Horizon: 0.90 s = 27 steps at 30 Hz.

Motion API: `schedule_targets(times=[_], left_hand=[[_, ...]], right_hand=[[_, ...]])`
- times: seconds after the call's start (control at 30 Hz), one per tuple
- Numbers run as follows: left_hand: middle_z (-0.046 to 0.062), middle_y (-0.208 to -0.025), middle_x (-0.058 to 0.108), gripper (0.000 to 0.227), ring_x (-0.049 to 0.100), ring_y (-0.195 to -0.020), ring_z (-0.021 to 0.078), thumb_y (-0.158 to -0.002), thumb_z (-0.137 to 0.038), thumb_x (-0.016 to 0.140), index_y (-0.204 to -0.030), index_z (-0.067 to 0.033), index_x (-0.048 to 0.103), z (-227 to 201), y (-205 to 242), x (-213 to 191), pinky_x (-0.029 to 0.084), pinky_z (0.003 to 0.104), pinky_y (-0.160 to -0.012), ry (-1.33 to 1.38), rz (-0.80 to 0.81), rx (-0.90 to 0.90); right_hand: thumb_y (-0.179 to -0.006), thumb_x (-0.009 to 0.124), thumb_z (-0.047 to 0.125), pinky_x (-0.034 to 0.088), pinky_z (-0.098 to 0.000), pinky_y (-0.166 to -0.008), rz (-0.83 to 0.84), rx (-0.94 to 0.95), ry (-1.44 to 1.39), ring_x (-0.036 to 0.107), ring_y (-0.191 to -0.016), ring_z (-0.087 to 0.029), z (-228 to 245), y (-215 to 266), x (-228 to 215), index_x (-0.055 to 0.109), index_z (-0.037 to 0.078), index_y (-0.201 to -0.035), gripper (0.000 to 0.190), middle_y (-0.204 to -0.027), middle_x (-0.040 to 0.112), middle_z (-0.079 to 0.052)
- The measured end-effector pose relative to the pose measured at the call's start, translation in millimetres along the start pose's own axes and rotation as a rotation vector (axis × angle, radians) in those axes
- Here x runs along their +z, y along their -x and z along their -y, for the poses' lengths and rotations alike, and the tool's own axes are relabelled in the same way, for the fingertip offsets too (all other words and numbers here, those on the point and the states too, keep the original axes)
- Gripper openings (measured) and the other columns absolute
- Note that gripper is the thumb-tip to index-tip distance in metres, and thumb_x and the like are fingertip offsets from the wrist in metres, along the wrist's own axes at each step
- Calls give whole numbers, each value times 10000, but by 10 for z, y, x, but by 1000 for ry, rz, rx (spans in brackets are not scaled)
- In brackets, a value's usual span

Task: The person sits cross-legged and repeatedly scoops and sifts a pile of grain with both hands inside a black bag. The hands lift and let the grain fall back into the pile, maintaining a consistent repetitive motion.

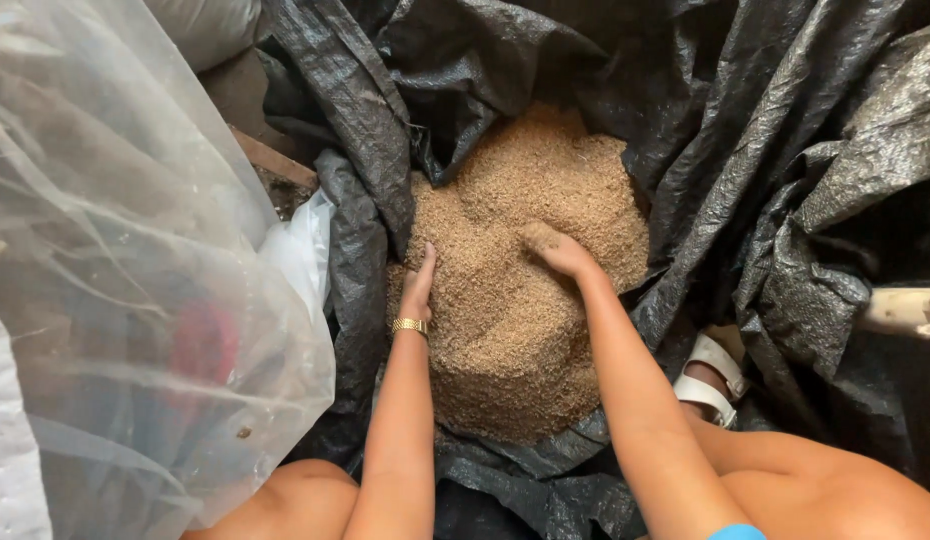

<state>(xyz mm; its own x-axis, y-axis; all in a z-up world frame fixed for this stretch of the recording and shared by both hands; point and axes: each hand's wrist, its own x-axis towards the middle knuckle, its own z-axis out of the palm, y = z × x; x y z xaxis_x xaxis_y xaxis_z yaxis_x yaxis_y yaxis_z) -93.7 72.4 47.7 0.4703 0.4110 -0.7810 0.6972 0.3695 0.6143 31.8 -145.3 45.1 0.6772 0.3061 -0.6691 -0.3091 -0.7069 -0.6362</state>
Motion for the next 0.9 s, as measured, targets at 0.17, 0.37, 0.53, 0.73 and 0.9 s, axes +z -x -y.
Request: schedule_targets(times=[0.17,0.37,0.53,0.73,0.9], left_hand=[[319,-1650,125,1280,119,-1558,426,-832,-790,643,-1580,124,147,-180,224,108,103,611,-1249,61,23,-14],[212,-1703,26,1166,0,-1574,383,-890,-817,475,-1623,10,106,-123,238,160,-10,595,-1265,88,126,-29],[45,-1730,25,937,29,-1579,316,-979,-735,376,-1654,-134,126,-73,139,186,25,621,-1279,-101,187,16],[26,-1726,13,873,19,-1583,282,-1000,-722,242,-1648,-159,81,-76,190,194,-7,554,-1311,-127,253,57],[140,-1710,135,915,75,-1572,337,-1000,-792,377,-1639,-156,219,687,-780,250,45,590,-1269,70,229,-24]], right_hand=[[-889,582,544,393,-505,-1185,-38,74,9,503,-1405,-380,-145,-71,-25,618,-29,-1356,740,-1427,586,-279],[-856,595,724,461,-536,-1083,-78,132,-41,533,-1350,-433,-772,-599,196,643,-45,-1276,878,-1366,608,-301],[-844,657,770,484,-542,-973,-134,158,-212,573,-1277,-468,-1134,-854,360,623,-42,-1251,909,-1287,602,-335],[-864,723,757,445,-591,-952,-80,199,-500,534,-1196,-415,-1342,-938,391,543,19,-1338,895,-1257,499,-262],[-928,670,755,410,-727,-1015,17,198,-827,401,-1438,-477,-1343,-1069,680,322,190,-1611,952,-1612,366,-246]])
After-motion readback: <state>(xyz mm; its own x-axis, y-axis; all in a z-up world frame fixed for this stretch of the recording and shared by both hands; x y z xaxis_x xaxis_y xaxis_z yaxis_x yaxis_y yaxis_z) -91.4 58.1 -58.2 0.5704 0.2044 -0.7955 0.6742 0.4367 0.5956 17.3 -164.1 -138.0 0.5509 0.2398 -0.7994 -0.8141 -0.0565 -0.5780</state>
